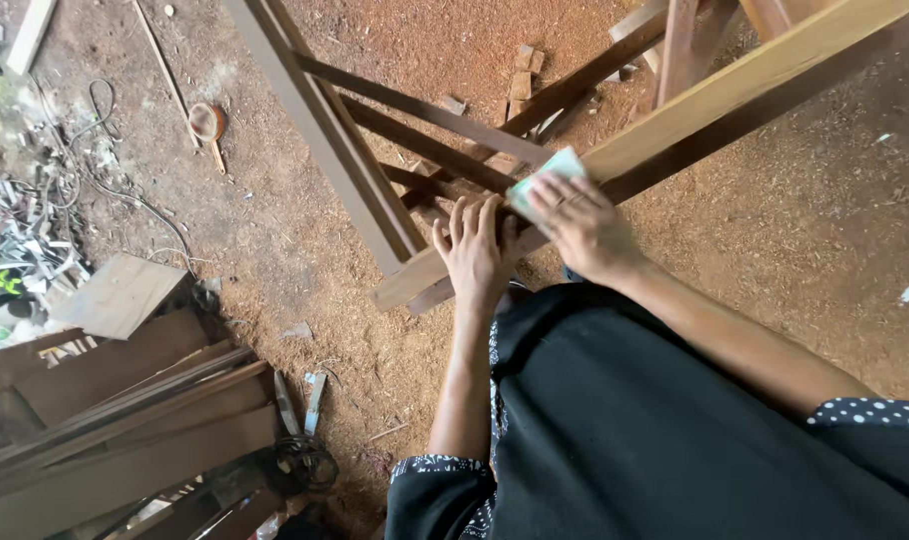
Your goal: The person sands the surface and edges of a wooden frame by hand using a piece of sandpaper.
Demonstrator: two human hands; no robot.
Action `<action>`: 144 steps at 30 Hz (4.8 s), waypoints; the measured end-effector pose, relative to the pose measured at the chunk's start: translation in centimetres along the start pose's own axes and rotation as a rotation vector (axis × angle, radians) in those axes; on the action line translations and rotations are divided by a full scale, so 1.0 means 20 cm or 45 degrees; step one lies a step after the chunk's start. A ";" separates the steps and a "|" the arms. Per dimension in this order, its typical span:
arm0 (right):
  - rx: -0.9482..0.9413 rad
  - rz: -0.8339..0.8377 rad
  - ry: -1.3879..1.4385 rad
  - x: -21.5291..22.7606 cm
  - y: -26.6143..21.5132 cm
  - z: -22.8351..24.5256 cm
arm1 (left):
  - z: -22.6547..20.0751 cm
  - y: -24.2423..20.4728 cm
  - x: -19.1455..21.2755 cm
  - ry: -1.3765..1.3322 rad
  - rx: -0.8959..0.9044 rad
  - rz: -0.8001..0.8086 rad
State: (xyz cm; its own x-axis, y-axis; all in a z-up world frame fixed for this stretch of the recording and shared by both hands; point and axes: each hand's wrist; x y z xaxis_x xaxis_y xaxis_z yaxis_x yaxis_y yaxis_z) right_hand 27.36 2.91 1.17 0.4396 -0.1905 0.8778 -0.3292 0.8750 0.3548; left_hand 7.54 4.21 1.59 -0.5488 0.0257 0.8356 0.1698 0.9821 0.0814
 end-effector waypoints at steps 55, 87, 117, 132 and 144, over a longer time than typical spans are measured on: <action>-0.352 -0.158 -0.117 0.12 -0.03 -0.35 | -0.18 0.09 0.01 -0.100 0.065 -0.076; -0.274 -0.330 -0.174 0.24 -0.09 -0.53 | -0.19 0.09 -0.11 0.113 0.081 -0.030; 0.066 -0.131 -0.133 0.11 -0.13 -0.64 | -0.47 0.25 -0.25 -0.071 -0.091 -0.038; -0.300 0.091 -0.240 0.33 0.08 -0.71 | -0.47 0.25 -0.25 -0.076 -0.096 -0.068; -0.375 -0.154 -0.078 0.35 0.00 -0.62 | -0.47 0.24 -0.25 -0.117 -0.091 -0.075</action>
State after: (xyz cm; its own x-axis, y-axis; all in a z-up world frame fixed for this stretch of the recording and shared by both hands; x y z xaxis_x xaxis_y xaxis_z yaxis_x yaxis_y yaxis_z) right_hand 40.84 7.08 3.30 0.4066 -0.3200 0.8557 -0.0178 0.9337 0.3576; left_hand 18.72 7.13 2.88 -0.6315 -0.0114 0.7753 0.1914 0.9667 0.1701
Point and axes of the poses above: each hand's wrist, its own y-axis towards the middle knuckle, its own x-axis out of the back of the hand, z = x × y, and after that the axes turned 5 degrees about -y, right-handed
